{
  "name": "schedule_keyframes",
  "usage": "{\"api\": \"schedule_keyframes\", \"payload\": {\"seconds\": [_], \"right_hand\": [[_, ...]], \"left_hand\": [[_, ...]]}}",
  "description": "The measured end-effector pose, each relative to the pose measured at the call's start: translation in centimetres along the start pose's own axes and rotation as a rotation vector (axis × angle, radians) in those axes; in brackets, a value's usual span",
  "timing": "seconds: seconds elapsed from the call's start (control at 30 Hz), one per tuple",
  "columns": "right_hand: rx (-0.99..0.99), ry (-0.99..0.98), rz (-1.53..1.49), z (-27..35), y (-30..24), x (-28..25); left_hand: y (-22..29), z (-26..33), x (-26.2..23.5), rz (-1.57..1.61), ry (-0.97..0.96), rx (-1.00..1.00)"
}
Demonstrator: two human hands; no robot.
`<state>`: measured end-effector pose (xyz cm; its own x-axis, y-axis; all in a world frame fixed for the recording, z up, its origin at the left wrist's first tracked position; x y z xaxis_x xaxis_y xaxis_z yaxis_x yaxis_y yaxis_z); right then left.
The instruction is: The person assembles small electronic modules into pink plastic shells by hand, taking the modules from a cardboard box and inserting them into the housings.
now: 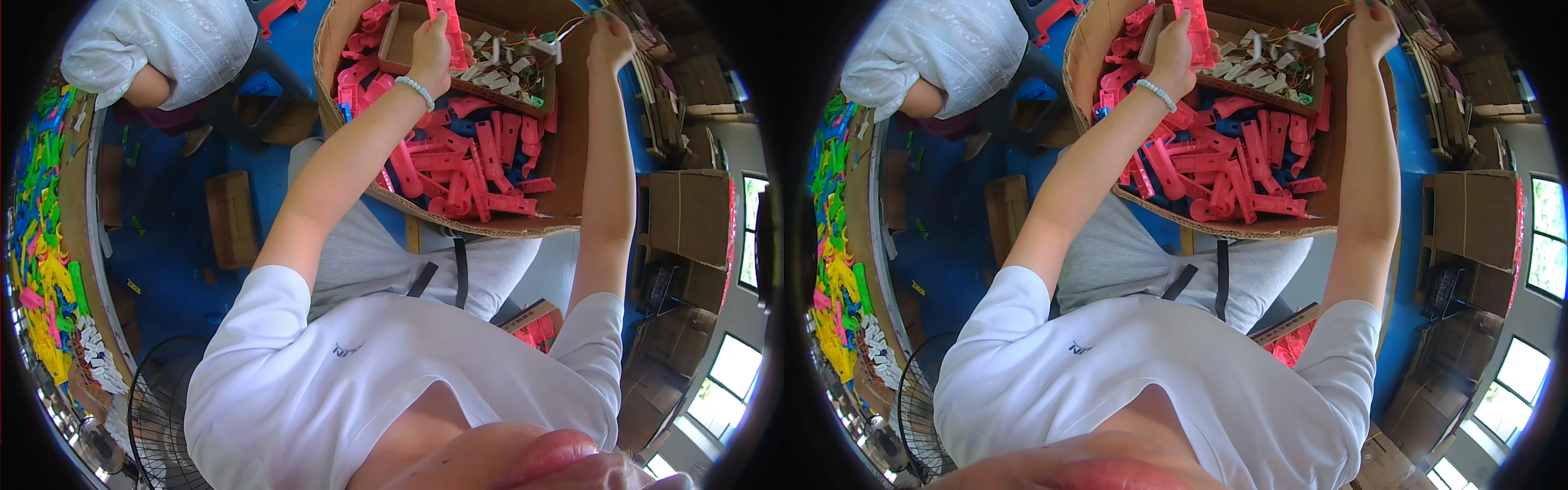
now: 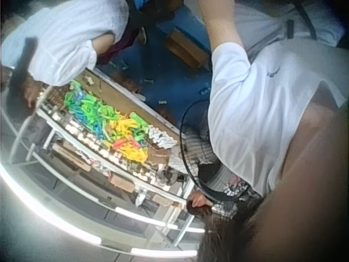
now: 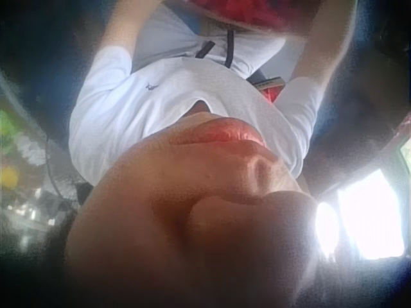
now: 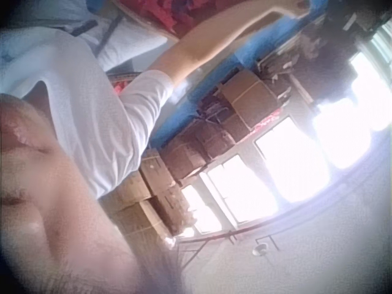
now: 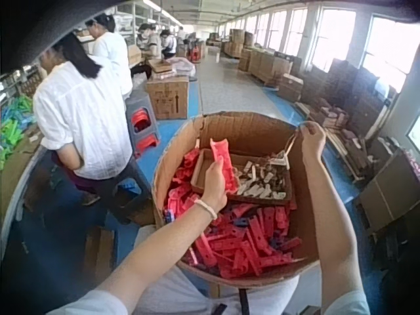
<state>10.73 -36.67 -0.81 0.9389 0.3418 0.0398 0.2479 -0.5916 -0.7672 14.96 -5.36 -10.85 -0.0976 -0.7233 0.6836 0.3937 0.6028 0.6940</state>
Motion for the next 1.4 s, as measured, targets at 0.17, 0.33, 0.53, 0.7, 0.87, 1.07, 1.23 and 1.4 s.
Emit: {"api": "schedule_keyframes", "payload": {"seconds": [0.17, 0.33, 0.53, 0.7, 0.87, 1.07, 1.23, 1.4], "right_hand": [[0.166, -0.351, -0.142, 2.8, -1.8, 1.0], [0.220, -0.523, -0.116, 8.7, -6.6, 0.0], [0.562, -0.500, -0.458, 14.5, -4.4, 0.0], [0.455, -0.673, -0.306, 16.7, -5.3, 0.9], [0.087, -0.749, 0.005, 17.7, -6.5, 1.5], [-0.033, -0.694, 0.003, 18.2, -7.5, 1.6], [0.277, -0.567, -0.135, 17.2, -5.0, 1.3], [0.436, -0.565, -0.180, 17.3, -4.2, 1.0]], "left_hand": [[0.3, -0.5, -1.4, -0.022, 0.004, -0.011], [0.9, 0.0, -0.7, -0.042, -0.079, -0.024], [0.7, 0.4, 0.0, -0.093, -0.200, 0.104], [0.4, 0.4, 0.2, -0.118, -0.244, 0.123], [-0.1, 0.3, 0.3, -0.148, -0.163, 0.170], [-0.3, 0.6, 0.5, -0.069, -0.207, 0.154], [0.4, -0.6, -0.2, -0.289, -0.220, 0.294], [2.3, 0.2, -0.1, -0.215, -0.389, 0.164]]}}
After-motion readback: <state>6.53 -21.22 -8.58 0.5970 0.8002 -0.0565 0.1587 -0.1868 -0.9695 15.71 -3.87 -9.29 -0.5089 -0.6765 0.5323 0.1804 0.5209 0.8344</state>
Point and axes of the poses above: each hand's wrist, its own z-axis away from the middle knuckle, its own x-axis out of the palm, y = z × x, the point moved 2 cm from there along -z, towards the middle knuckle, and after that the axes turned 10 degrees about y, right-handed, at the moved point
